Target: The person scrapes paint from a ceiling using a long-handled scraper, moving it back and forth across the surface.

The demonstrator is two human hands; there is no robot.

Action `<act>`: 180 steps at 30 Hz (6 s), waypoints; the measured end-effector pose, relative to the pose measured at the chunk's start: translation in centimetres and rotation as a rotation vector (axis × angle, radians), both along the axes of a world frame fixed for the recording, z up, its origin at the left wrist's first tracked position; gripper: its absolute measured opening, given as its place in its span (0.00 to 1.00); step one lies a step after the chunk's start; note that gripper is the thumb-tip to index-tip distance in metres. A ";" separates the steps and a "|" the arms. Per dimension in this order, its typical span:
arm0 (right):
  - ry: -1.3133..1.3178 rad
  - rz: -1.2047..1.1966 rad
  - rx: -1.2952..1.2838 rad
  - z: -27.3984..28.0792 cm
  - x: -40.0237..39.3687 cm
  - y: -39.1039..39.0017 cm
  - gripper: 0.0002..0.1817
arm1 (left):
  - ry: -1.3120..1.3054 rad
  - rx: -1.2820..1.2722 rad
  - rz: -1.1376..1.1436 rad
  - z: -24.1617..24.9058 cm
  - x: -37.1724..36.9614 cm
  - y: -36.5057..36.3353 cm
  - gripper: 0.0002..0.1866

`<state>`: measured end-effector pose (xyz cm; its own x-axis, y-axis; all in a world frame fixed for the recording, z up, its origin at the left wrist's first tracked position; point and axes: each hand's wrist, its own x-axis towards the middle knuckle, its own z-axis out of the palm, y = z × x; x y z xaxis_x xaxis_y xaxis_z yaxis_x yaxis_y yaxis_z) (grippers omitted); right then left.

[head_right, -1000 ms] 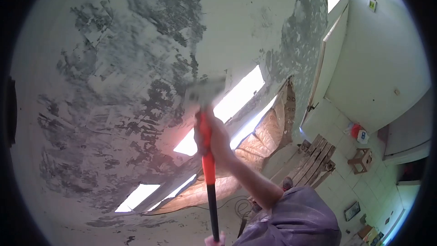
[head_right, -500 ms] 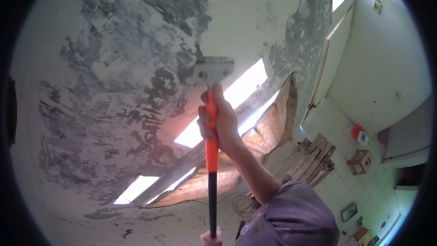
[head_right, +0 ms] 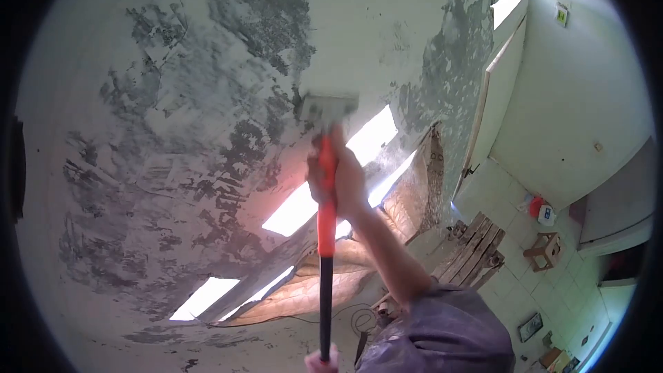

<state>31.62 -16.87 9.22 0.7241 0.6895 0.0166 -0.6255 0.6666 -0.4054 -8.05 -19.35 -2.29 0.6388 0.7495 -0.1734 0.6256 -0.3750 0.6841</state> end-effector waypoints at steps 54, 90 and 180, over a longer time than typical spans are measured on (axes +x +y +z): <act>0.028 -0.015 -0.068 0.6 3.9 -2.2 0.28 | -0.111 -0.205 0.023 1.5 4.2 -1.4 0.17; -0.172 -0.267 -0.148 -4.4 -4.8 0.8 0.24 | -0.007 -0.091 0.076 -0.6 0.9 2.2 0.13; -0.078 -0.079 -0.193 -2.6 -3.2 -3.2 0.23 | -0.283 -0.421 -0.279 2.0 9.5 0.2 0.03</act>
<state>28.39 -20.07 6.64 0.7777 0.6265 -0.0522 -0.5361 0.6176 -0.5755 1.44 -19.12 -0.27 0.8674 0.4494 -0.2138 0.3130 -0.1588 0.9364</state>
